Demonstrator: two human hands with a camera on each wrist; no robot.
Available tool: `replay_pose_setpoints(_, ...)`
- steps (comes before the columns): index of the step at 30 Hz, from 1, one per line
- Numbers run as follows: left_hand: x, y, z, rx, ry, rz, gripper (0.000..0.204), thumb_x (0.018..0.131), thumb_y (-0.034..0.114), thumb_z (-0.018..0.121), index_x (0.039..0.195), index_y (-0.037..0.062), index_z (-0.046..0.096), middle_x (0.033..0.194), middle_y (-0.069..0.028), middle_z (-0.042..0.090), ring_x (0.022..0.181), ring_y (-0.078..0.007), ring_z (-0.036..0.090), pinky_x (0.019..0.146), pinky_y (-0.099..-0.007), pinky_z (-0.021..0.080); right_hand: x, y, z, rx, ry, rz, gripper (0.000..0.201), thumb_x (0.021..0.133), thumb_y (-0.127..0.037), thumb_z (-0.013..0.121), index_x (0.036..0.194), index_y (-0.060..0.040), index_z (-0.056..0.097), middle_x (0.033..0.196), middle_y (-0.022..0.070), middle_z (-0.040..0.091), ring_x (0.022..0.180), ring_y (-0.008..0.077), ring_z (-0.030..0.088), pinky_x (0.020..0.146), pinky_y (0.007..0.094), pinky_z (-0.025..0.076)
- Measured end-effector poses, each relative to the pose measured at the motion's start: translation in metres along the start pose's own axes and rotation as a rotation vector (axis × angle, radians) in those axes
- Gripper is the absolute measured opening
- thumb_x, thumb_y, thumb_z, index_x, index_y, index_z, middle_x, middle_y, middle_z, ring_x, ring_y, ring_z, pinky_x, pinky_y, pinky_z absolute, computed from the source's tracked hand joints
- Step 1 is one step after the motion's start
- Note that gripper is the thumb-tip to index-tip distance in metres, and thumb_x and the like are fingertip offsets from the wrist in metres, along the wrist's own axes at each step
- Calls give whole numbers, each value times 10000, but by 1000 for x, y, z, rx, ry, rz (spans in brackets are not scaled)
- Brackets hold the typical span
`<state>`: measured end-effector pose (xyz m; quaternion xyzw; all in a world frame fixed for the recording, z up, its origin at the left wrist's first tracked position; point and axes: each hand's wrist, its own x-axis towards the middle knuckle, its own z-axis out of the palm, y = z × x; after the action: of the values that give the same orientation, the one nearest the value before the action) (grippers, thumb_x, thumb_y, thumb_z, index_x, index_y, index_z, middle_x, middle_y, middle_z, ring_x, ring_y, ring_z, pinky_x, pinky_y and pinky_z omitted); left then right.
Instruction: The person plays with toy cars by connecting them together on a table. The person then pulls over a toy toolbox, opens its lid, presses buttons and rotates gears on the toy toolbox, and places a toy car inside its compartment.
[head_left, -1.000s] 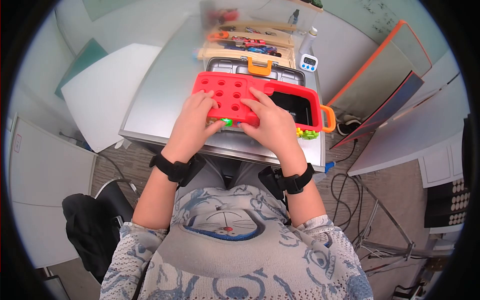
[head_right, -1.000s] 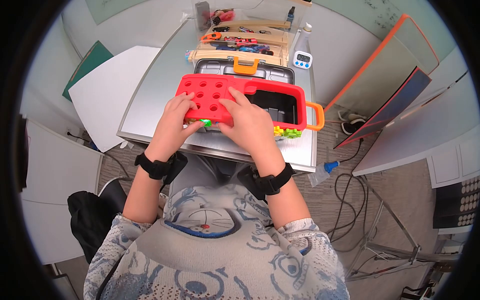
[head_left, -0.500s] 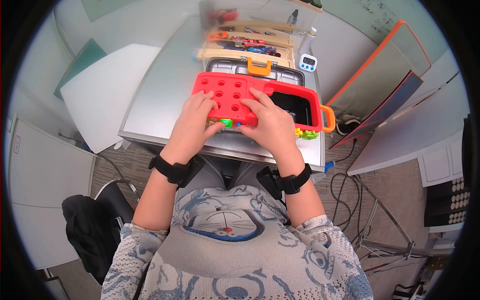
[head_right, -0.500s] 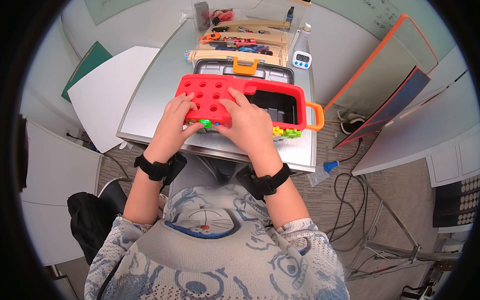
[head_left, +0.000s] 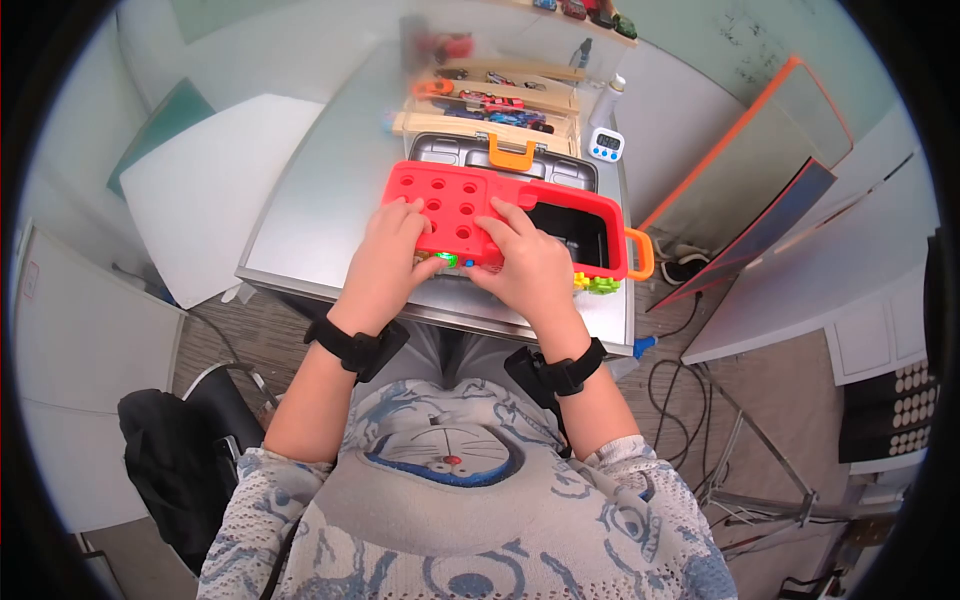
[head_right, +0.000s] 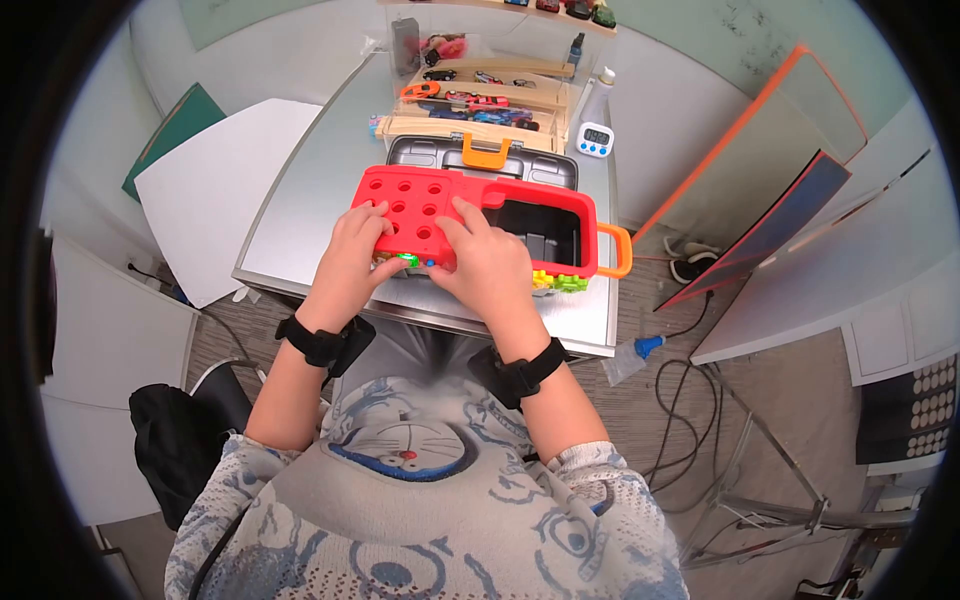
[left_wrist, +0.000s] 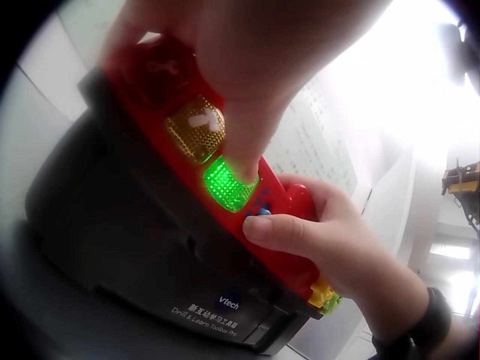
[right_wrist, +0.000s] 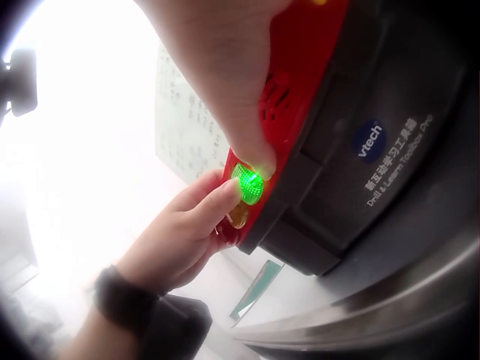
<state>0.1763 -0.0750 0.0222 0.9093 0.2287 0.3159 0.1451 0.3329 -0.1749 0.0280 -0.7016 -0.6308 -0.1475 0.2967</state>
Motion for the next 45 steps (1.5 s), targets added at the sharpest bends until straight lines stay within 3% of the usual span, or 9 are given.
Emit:
replay_pose_setpoints(3, 2, 2, -3, -22, -78, -83, 384, 666, 121, 721, 960, 20, 496, 1207, -153, 468, 1165, -334, 390, 945, -393, 370, 0, 0, 0, 18, -8, 0, 484, 507, -237, 756, 960, -123, 629, 1118, 85, 566, 685, 235, 632, 623, 328, 519)
replay_pose_setpoints(15, 3, 2, -7, -53, -103, -138, 384, 641, 132, 735, 944, 45, 516, 1196, -133, 486, 1141, -307, 417, 911, -375, 399, 0, 1, 0, 34, -35, 18, 473, 514, -241, 763, 954, -119, 641, 1116, 95, 561, 686, 240, 628, 631, 330, 514)
replay_pose_setpoints(19, 1, 1, -4, -48, -36, -105, 371, 640, 145, 728, 931, 28, 528, 1126, -121, 503, 1090, -293, 451, 870, -368, 422, 0, 0, -1, 28, -53, 30, 488, 514, -267, 774, 958, -115, 641, 1116, 98, 560, 690, 240, 627, 639, 332, 513)
replay_pose_setpoints(25, -1, 0, -2, -24, -63, -138, 379, 676, 171, 726, 988, 16, 576, 1202, -123, 490, 1153, -290, 422, 908, -357, 417, -1, -1, -4, 45, -51, 28, 533, 537, -359, 771, 985, -104, 638, 1136, 98, 554, 717, 249, 629, 650, 343, 512)
replay_pose_setpoints(45, -3, 0, 1, 10, -18, -50, 350, 693, 171, 704, 971, 7, 566, 1187, -150, 484, 1143, -319, 425, 894, -374, 417, -2, -2, -1, 30, -37, 59, 475, 568, -317, 754, 982, -115, 637, 1150, 84, 546, 736, 245, 626, 671, 341, 511)
